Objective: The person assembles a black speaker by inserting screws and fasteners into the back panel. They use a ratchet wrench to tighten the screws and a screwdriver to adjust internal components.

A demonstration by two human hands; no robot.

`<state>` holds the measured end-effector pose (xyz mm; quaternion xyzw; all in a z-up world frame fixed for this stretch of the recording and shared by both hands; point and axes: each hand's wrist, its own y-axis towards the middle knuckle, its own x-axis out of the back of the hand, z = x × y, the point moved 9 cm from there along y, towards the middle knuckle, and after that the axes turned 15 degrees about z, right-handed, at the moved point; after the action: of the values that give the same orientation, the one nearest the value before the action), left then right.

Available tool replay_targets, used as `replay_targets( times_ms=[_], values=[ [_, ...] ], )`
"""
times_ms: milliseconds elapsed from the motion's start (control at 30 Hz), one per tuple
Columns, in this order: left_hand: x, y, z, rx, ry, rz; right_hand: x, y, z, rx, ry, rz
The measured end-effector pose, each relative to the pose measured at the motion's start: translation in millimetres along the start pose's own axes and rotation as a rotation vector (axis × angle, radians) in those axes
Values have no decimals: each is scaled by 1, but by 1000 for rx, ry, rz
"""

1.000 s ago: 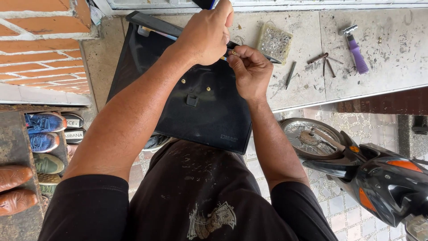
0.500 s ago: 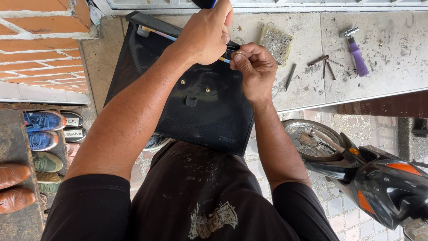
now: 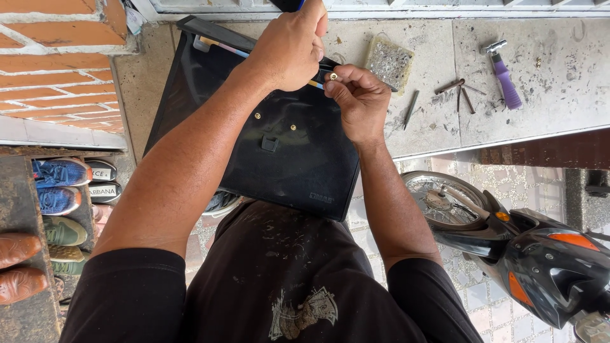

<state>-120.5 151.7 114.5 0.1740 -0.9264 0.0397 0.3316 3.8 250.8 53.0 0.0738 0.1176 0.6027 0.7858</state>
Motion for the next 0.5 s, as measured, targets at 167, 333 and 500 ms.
replay_targets(
  times_ms=[167, 333, 500],
  values=[
    [-1, 0, 1, -12, -11, -22, 0, 1, -1, -2, -28, -15],
    [-1, 0, 4, 12, -28, -19, 0, 1, -2, -13, -58, -15],
    [-1, -1, 3, 11, -11, -31, 2, 1, -7, 4, -115, -39]
  ],
)
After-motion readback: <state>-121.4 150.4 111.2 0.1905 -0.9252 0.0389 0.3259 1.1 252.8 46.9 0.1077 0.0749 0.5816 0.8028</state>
